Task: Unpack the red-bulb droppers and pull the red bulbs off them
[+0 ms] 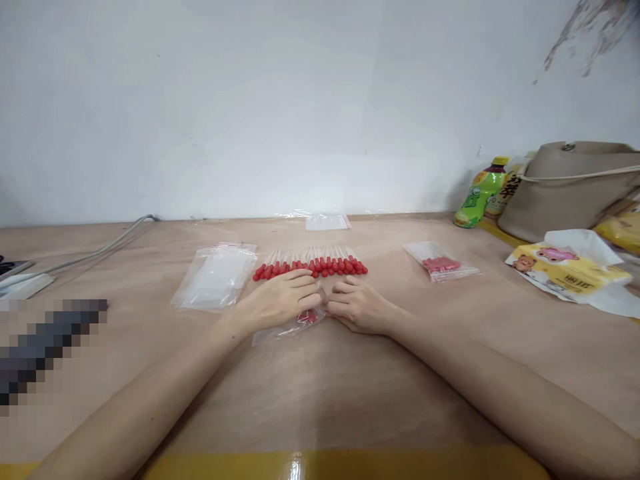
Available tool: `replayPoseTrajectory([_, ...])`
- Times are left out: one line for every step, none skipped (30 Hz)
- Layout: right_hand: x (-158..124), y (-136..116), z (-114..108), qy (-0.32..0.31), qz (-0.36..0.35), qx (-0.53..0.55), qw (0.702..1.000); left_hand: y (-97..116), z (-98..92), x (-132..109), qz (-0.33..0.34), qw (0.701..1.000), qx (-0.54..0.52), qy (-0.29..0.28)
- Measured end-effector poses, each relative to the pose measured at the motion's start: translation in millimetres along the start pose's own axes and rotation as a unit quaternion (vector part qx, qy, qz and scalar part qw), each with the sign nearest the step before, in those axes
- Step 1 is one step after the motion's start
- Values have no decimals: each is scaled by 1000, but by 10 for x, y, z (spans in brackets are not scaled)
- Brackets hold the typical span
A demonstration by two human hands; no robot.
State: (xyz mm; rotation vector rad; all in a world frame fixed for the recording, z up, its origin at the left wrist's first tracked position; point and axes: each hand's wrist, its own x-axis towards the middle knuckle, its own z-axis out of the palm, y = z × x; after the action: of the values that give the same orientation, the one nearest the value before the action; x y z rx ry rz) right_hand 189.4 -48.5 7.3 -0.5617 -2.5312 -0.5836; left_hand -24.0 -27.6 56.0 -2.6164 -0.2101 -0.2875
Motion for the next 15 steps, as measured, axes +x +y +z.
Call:
replayPoseTrajectory([-5,-8,-13,-4,18,10,1000,-3,-31,4,0,1000,22,-2])
replayPoseTrajectory([-9,-18,-30,-11,40,26,999,-3,-53,8,1,999,38,-6])
replayPoseTrajectory([-10,-26,-48,-20,66,51,996,0,-65,12,3,999,46,-8])
replayPoseTrajectory([-8,-33,-65,-30,94,86,991,4,-67,14,3,999,44,-8])
replayPoseTrajectory([-5,-37,-76,-37,125,128,983,10,-58,11,-2,1000,31,-2])
replayPoseTrajectory([-1,-38,-79,-39,158,172,972,18,-42,2,-18,1000,6,7])
replayPoseTrajectory([5,-37,-74,-35,188,214,958,30,-19,-14,-48,998,-27,18])
replayPoseTrajectory([12,-34,-60,-29,214,251,944,47,6,-39,-90,993,-67,27])
replayPoseTrajectory([20,-30,-39,-21,236,279,931,68,32,-74,-139,984,-108,33])
replayPoseTrajectory([28,-27,-13,-14,253,298,920,95,56,-119,-185,971,-146,34])
replayPoseTrajectory([37,-25,13,-10,265,310,913,128,78,-174,-223,958,-181,28])
replayPoseTrajectory([48,-26,38,-8,271,315,909,164,97,-237,-249,945,-209,17])
replayPoseTrajectory([59,-30,60,-8,276,314,908,201,113,-302,-264,936,-233,3])
replayPoseTrajectory([72,-35,77,-10,281,309,908,238,125,-366,-274,928,-253,-9])
replayPoseTrajectory([86,-41,90,-16,286,300,910,271,135,-423,-284,920,-269,-16])
